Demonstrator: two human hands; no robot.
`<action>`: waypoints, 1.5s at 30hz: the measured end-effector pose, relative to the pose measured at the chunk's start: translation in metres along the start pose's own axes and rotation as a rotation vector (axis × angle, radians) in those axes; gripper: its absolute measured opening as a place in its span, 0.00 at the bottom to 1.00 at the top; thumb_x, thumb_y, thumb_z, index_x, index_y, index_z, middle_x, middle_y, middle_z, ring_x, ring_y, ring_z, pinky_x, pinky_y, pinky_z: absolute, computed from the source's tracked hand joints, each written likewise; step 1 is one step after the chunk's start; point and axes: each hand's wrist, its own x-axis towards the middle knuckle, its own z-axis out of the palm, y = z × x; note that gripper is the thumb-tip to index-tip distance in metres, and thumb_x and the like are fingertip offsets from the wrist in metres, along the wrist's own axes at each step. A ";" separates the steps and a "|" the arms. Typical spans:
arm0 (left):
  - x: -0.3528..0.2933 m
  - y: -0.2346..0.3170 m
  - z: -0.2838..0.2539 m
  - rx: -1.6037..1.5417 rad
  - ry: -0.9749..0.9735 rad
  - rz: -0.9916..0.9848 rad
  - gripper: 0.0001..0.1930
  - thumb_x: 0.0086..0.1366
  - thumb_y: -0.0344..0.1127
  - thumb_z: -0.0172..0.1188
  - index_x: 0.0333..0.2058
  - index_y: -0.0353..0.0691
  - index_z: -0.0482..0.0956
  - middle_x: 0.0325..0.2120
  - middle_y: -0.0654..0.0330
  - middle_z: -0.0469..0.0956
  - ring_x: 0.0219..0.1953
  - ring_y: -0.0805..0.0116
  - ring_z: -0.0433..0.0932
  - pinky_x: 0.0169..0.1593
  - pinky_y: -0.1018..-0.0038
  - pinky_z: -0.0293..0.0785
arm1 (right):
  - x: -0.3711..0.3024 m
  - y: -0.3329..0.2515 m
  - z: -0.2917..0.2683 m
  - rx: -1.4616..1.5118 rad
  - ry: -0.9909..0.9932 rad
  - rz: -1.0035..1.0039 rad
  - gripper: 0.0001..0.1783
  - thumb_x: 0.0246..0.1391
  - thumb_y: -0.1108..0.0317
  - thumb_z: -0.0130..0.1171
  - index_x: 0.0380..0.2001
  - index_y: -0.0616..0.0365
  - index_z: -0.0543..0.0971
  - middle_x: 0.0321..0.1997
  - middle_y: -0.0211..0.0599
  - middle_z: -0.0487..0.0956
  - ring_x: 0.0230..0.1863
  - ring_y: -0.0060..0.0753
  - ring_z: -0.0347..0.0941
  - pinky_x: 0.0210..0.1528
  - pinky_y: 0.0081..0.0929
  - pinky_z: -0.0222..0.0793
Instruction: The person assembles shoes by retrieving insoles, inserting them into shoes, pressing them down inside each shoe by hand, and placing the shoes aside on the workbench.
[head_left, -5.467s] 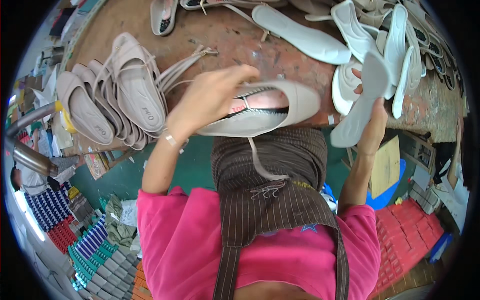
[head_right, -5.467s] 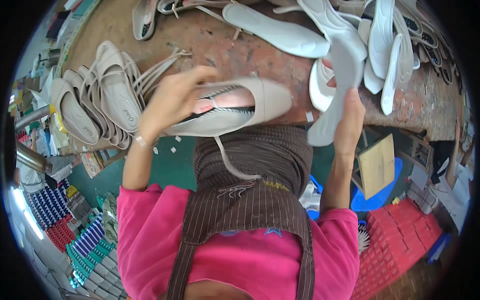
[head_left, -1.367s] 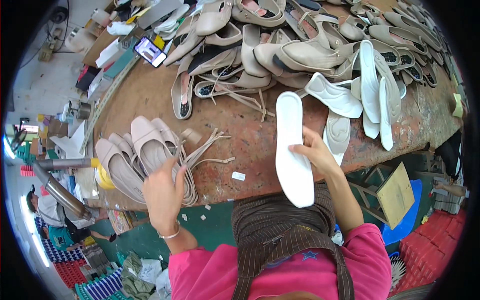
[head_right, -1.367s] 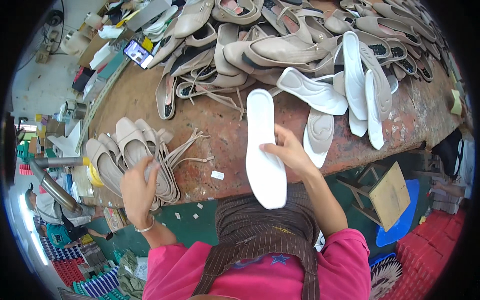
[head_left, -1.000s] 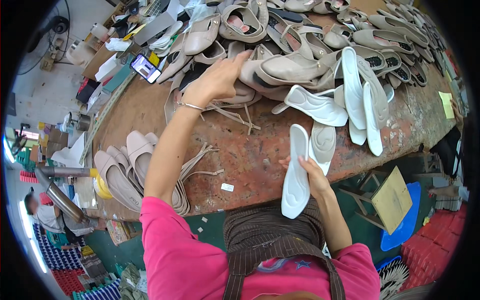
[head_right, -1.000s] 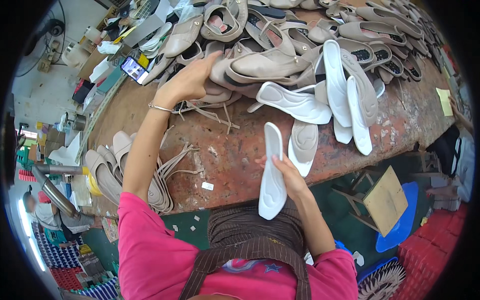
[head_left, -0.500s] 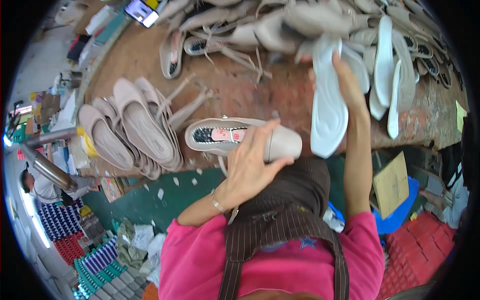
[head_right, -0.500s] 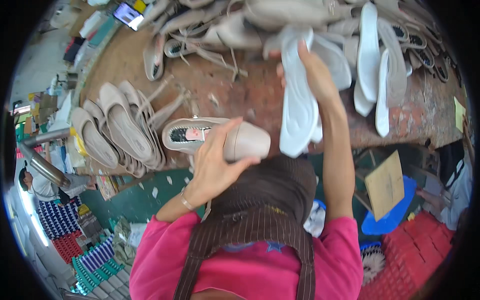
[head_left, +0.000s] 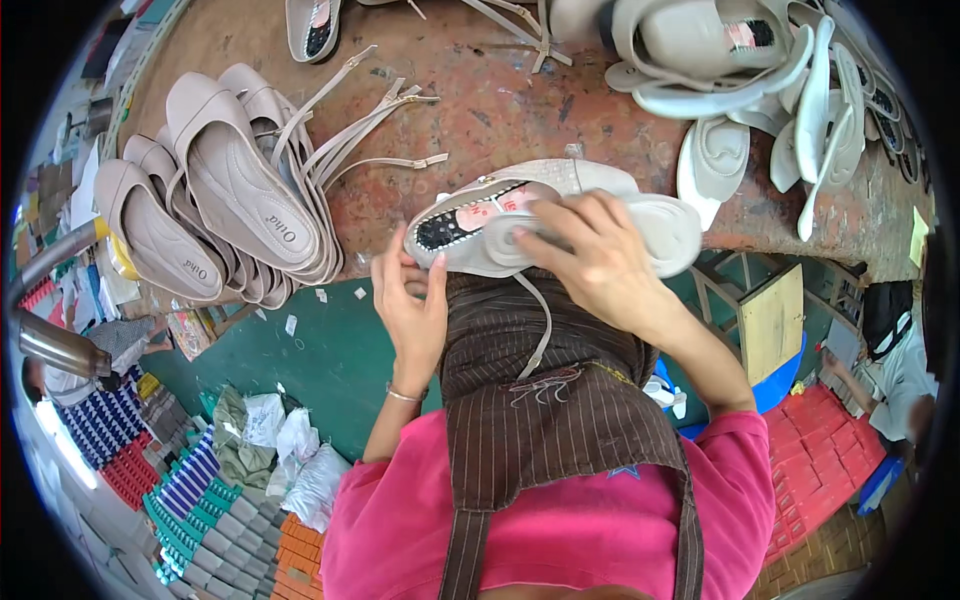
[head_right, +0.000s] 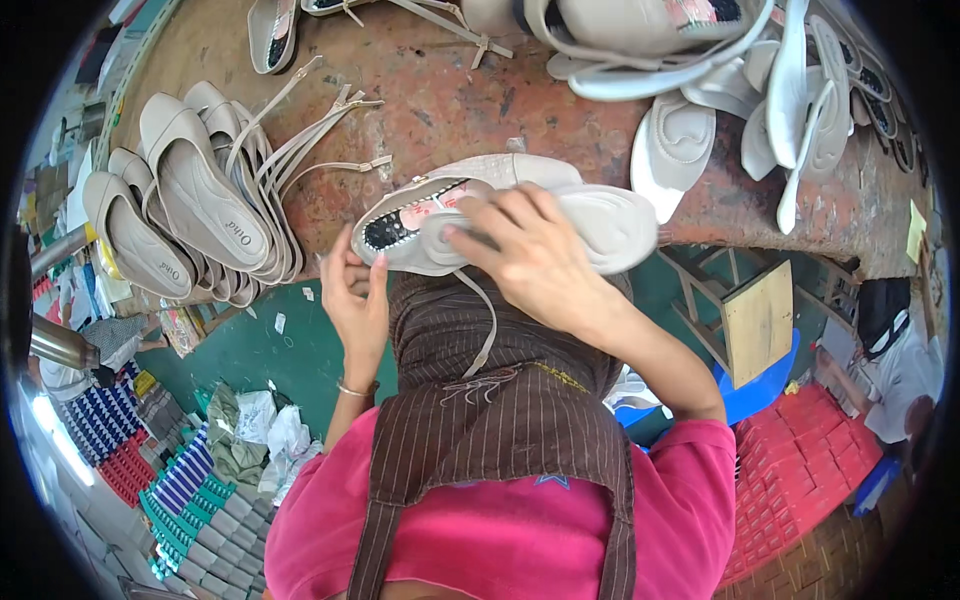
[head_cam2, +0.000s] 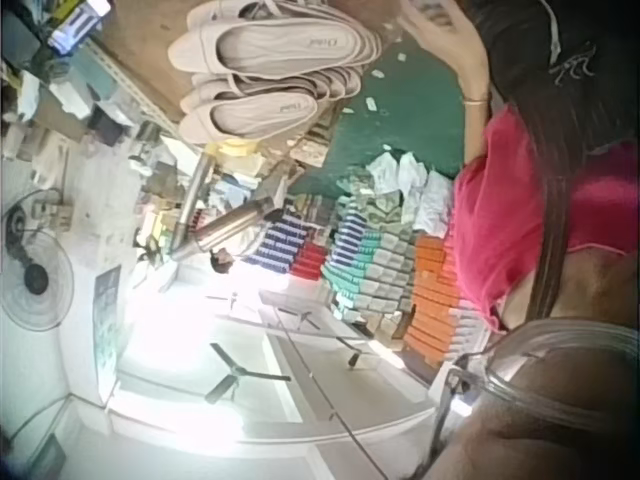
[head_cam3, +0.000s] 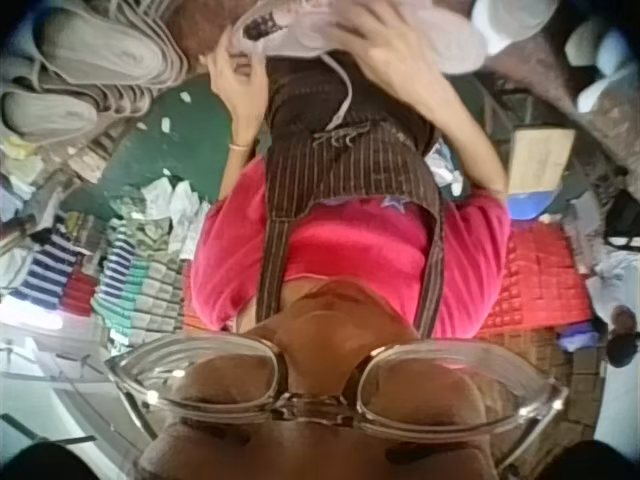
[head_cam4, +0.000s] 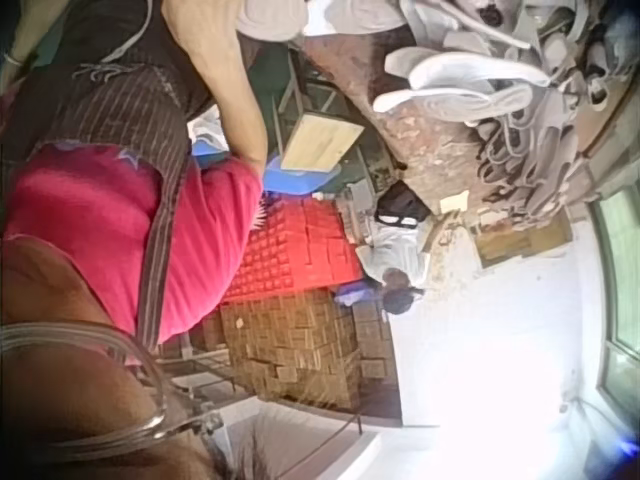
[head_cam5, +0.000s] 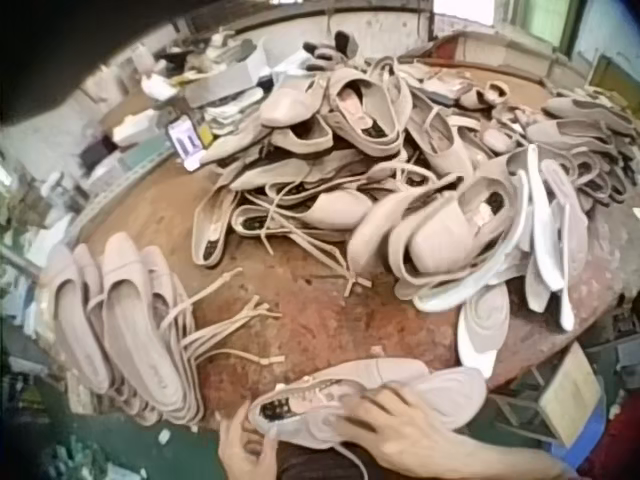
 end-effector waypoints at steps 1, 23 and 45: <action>0.005 -0.006 0.006 -0.086 -0.005 0.034 0.30 0.60 0.29 0.68 0.61 0.34 0.69 0.36 0.59 0.67 0.30 0.75 0.73 0.31 0.80 0.73 | 0.008 0.002 0.013 0.009 -0.029 0.013 0.20 0.42 0.70 0.60 0.43 0.55 0.83 0.55 0.38 0.75 0.54 0.39 0.70 0.57 0.38 0.64; 0.049 -0.042 0.034 -0.589 0.079 -0.109 0.08 0.60 0.20 0.64 0.39 0.27 0.80 0.32 0.61 0.77 0.31 0.79 0.76 0.30 0.81 0.74 | 0.059 0.001 0.086 0.223 -0.054 -0.130 0.17 0.43 0.71 0.64 0.40 0.58 0.85 0.58 0.44 0.76 0.58 0.44 0.73 0.60 0.38 0.70; -0.028 -0.014 0.023 -0.242 -0.085 0.011 0.09 0.61 0.30 0.63 0.26 0.36 0.70 0.14 0.56 0.74 0.15 0.66 0.76 0.22 0.70 0.71 | 0.124 0.015 0.044 0.308 0.367 0.434 0.34 0.49 0.65 0.68 0.57 0.58 0.65 0.52 0.48 0.74 0.54 0.48 0.72 0.55 0.35 0.70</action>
